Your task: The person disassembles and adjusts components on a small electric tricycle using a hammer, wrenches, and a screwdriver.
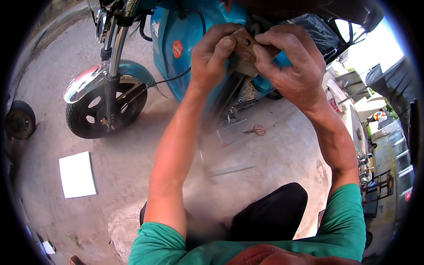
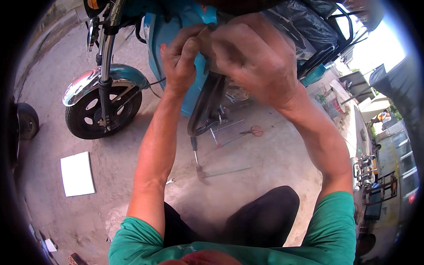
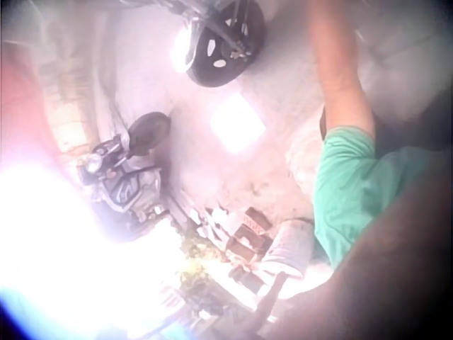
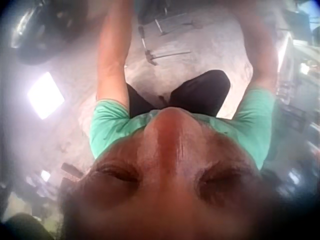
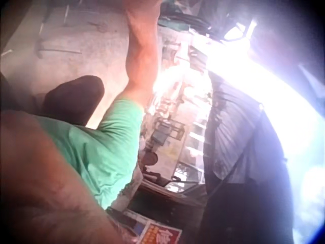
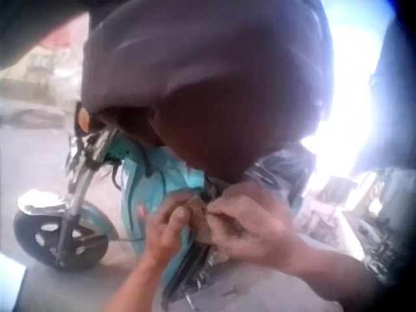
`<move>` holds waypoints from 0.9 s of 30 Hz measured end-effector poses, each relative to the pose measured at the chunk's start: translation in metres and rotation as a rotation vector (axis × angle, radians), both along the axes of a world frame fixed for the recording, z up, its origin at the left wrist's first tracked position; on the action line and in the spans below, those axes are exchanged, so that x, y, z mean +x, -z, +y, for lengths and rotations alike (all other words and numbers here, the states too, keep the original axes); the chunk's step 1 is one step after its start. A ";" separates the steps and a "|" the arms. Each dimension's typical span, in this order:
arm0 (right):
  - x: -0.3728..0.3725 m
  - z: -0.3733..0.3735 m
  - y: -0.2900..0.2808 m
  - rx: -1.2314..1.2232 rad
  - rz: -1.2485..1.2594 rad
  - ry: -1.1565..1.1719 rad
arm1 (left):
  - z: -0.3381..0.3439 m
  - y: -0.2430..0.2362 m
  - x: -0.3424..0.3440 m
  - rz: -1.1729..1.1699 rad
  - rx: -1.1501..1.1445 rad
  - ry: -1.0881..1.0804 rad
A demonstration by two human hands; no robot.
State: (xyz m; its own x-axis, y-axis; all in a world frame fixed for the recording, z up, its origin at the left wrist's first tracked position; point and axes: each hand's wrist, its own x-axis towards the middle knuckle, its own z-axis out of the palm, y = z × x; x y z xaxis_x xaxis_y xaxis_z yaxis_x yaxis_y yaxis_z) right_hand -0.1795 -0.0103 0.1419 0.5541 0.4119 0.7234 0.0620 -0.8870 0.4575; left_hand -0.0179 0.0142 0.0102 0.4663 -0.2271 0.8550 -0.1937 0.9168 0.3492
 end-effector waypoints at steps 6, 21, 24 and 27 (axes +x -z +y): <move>0.017 0.000 0.003 -0.070 -0.032 0.014 | -0.001 0.001 0.001 0.032 -0.017 0.020; 0.015 -0.003 0.000 -0.120 0.162 -0.004 | -0.003 0.002 0.000 0.017 -0.017 -0.004; 0.022 0.003 -0.001 -0.131 0.169 -0.011 | 0.001 0.000 0.000 0.046 -0.006 0.023; 0.022 0.003 0.000 -0.124 0.160 0.000 | -0.002 0.001 -0.001 0.059 -0.030 0.029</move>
